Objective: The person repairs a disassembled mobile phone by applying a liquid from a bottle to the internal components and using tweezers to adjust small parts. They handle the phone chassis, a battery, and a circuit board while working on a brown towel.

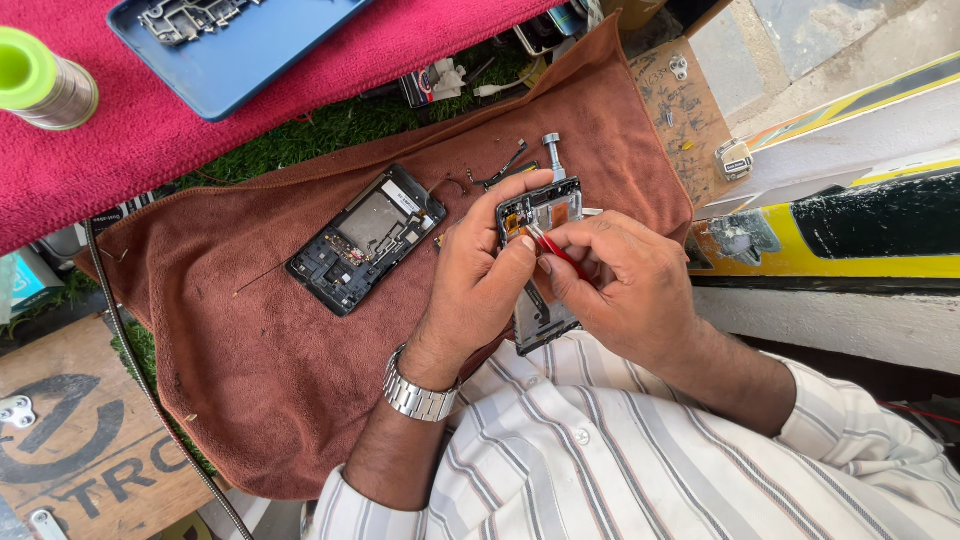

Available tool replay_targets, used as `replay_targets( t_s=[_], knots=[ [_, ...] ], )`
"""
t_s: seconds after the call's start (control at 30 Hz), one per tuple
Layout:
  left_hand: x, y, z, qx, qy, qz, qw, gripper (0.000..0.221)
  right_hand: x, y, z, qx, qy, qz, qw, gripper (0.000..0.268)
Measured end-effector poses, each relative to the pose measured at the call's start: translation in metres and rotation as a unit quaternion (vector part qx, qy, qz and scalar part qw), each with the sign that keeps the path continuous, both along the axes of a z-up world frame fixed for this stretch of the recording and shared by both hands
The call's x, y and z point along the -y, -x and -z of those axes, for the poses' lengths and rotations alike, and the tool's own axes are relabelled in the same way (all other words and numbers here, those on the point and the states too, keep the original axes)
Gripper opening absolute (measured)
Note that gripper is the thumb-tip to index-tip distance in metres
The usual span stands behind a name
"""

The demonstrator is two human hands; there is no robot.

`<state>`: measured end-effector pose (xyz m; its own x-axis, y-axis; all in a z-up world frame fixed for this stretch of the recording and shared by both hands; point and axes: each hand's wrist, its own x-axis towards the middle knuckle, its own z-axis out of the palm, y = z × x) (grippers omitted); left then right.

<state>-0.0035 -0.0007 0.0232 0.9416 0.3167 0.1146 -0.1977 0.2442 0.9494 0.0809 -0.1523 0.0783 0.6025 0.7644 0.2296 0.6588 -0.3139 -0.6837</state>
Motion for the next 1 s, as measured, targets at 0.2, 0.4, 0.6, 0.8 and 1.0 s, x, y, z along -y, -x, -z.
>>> replay_targets(
  t_s=[0.2,0.4,0.6,0.8,1.0],
  knots=[
    [0.0,0.001,-0.008,-0.057,-0.054,-0.015,0.997,0.049,-0.001,-0.001,0.004,0.018,-0.004,0.009,1.0,0.015],
    [0.002,0.0,-0.007,-0.017,-0.037,-0.013,0.999,0.047,0.0,0.001,0.009,0.036,-0.004,0.035,0.999,0.015],
    [0.005,-0.001,-0.004,0.0,-0.027,-0.029,0.999,0.047,-0.004,0.002,0.017,0.015,-0.039,0.049,0.998,0.013],
    [0.006,-0.007,0.018,0.053,0.038,-0.06,0.996,0.048,0.007,-0.01,0.027,-0.016,-0.041,0.069,0.997,0.011],
    [-0.003,-0.011,0.047,0.027,0.146,-0.119,0.982,0.039,0.016,-0.104,0.077,0.047,-0.019,0.179,0.983,0.009]
  ],
)
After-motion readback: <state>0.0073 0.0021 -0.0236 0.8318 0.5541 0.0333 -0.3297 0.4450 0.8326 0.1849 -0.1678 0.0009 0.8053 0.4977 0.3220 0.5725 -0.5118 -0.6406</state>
